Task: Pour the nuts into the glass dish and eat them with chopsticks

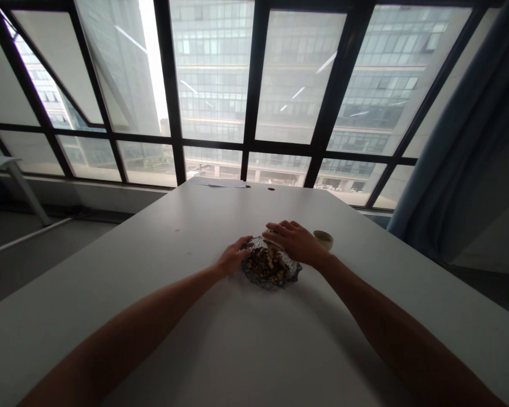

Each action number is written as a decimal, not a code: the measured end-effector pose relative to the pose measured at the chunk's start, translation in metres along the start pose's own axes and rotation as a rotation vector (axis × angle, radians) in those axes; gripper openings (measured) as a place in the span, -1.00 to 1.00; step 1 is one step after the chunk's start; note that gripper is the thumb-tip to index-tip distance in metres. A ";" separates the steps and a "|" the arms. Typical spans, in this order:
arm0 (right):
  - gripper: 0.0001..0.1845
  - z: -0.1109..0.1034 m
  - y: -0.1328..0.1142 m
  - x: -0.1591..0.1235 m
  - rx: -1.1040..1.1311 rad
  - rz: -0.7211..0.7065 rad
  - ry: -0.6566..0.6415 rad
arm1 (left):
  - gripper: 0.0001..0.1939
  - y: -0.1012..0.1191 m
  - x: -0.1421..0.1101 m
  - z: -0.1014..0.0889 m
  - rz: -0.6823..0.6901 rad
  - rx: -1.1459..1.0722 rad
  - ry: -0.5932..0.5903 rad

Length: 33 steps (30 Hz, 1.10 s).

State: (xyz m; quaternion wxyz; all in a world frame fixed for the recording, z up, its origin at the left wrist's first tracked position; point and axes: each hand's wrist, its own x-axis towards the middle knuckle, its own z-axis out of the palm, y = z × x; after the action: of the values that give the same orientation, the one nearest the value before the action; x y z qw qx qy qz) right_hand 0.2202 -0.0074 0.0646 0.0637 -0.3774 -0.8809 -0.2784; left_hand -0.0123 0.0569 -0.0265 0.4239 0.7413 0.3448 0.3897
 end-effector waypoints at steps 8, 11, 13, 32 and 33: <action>-0.32 0.009 -0.001 -0.004 -0.005 -0.022 0.072 | -0.40 0.005 -0.002 0.000 -0.004 0.017 -0.002; -0.35 0.014 0.000 -0.007 -0.001 -0.038 0.105 | -0.39 0.007 -0.002 0.000 -0.007 0.035 0.002; -0.38 0.017 0.002 -0.010 -0.031 -0.052 0.180 | -0.38 0.007 -0.002 0.000 -0.014 0.048 0.000; -0.39 0.017 0.027 -0.024 0.160 0.136 0.482 | -0.38 -0.002 0.001 0.000 -0.033 0.031 -0.012; -0.47 0.017 0.028 -0.024 0.096 0.099 0.444 | -0.38 -0.002 0.001 0.000 -0.030 0.033 -0.013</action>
State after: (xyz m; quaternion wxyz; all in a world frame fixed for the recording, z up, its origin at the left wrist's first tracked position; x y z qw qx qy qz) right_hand 0.2586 0.0019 0.0551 0.2874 -0.3461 -0.8379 -0.3091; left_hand -0.0121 0.0582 -0.0282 0.4197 0.7453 0.3594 0.3731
